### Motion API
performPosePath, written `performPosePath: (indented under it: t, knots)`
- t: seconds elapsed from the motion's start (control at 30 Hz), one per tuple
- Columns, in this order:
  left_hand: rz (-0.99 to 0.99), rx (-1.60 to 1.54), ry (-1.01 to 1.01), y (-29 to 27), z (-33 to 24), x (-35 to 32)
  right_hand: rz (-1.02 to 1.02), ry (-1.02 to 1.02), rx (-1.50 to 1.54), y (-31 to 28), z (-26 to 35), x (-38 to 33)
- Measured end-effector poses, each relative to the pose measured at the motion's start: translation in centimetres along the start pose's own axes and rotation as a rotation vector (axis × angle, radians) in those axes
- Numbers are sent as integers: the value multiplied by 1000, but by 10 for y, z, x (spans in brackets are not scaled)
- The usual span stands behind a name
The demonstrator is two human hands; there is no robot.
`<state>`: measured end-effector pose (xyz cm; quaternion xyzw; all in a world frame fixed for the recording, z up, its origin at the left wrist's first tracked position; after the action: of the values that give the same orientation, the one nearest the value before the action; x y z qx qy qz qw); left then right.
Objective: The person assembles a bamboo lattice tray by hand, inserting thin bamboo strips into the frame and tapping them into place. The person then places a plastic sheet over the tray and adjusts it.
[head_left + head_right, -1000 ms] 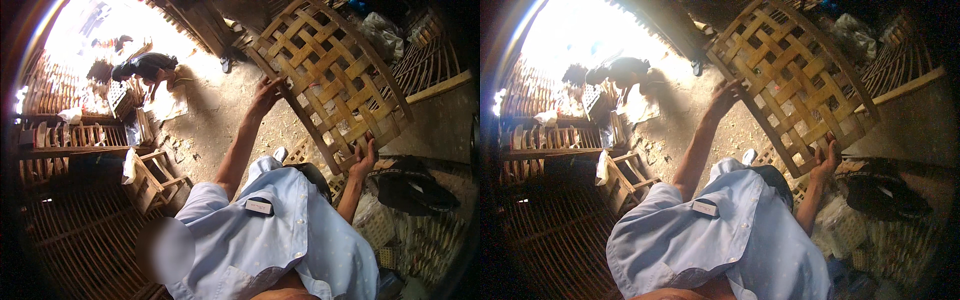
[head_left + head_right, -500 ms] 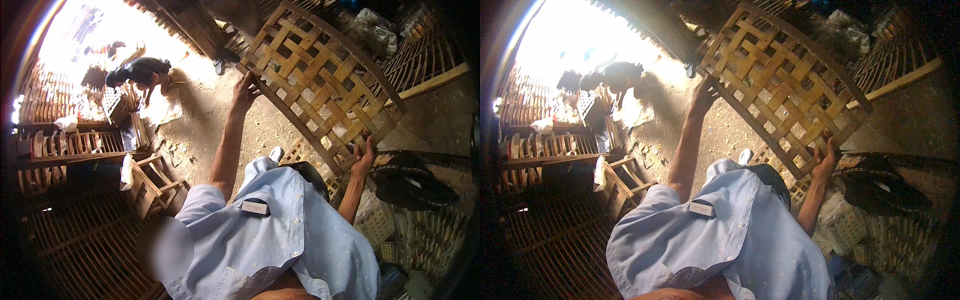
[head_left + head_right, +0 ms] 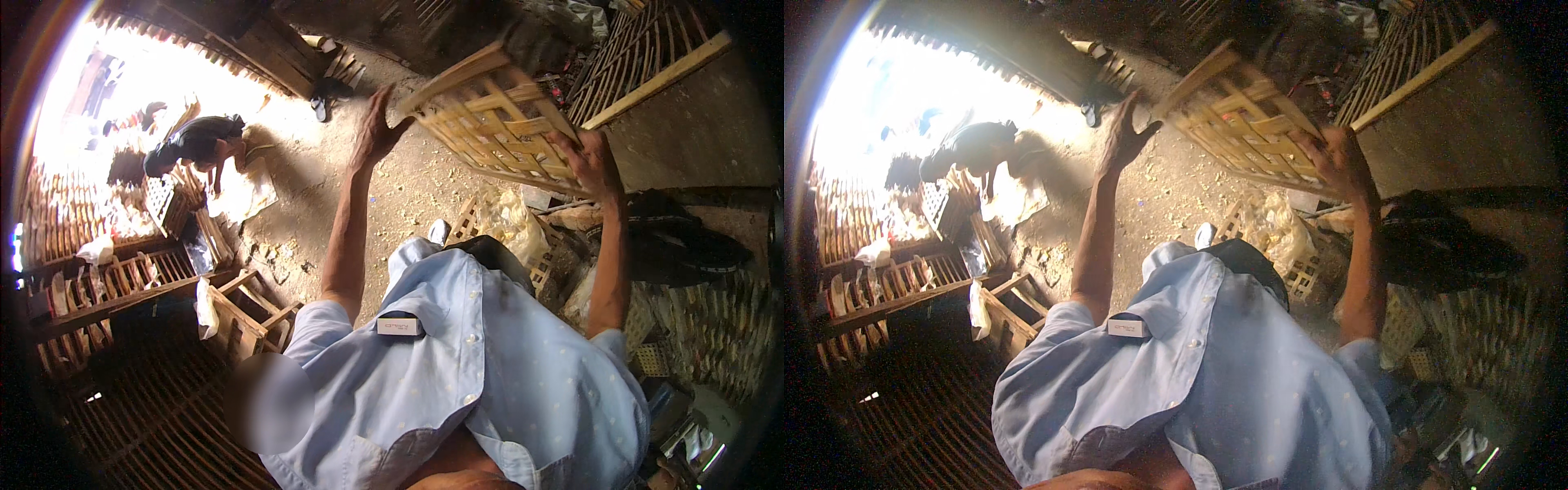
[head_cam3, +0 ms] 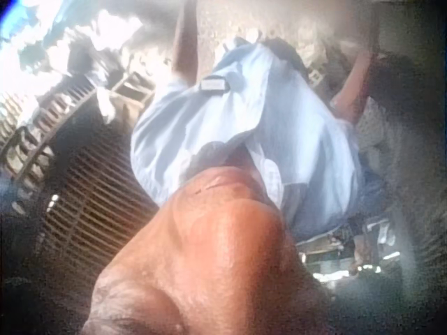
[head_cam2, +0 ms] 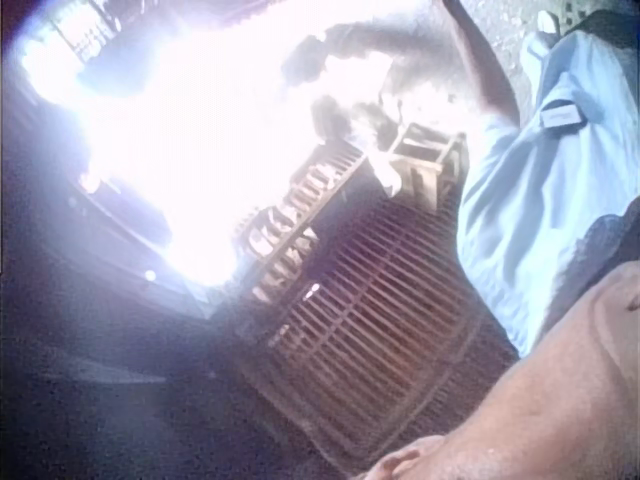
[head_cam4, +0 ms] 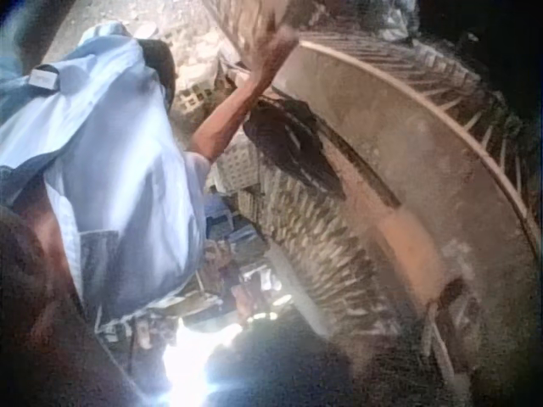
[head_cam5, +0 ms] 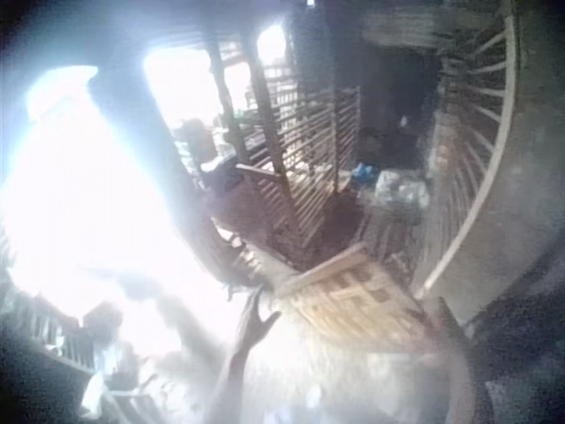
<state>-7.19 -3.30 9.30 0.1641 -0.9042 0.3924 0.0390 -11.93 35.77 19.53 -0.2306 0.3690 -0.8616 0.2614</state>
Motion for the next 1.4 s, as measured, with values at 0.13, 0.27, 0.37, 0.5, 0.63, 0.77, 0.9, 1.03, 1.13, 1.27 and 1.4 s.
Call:
performPosePath:
  t: [0.13,0.27,0.37,0.5,0.63,0.77,0.9,1.03,1.13,1.27,1.4]
  knots:
    - [301,-253,144,22,-13,9,223,-284,-195,-25,24,54]
    - [577,-886,-155,53,-19,-10,288,-222,-483,-43,29,88]
    - [305,-1051,-323,77,-44,-24,53,-366,-779,-56,20,104]
    - [41,-1310,-462,87,-17,-11,-341,-347,-475,-79,14,85]
    - [-156,-1205,-588,51,11,-11,-675,55,-69,-28,-61,-2]
    - [-260,-1406,-678,38,52,-5,-551,721,262,71,-113,-79]
    - [-243,-1664,-703,44,128,-15,-528,686,874,137,-75,-58]
    - [-95,-1810,-757,62,98,-18,-695,617,537,131,-114,-40]
    - [-278,-1795,-659,50,92,-22,-818,270,275,77,-65,5]
    - [-233,-1748,-621,41,87,-18,-309,109,-58,40,-76,39]
    - [-312,-1684,-637,29,48,-13,-202,-104,-105,37,-98,58]
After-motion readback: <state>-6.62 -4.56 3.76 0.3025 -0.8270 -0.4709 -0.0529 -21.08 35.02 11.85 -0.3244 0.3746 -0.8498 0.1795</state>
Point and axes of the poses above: each hand's wrist, its own x-axis towards the middle knuckle, its own y-axis out of the palm, z = x × y, the point moved 2 cm from there along x, towards the middle knuckle, and after that the axes turned 10 degrees about -y, right-handed, at the moved point
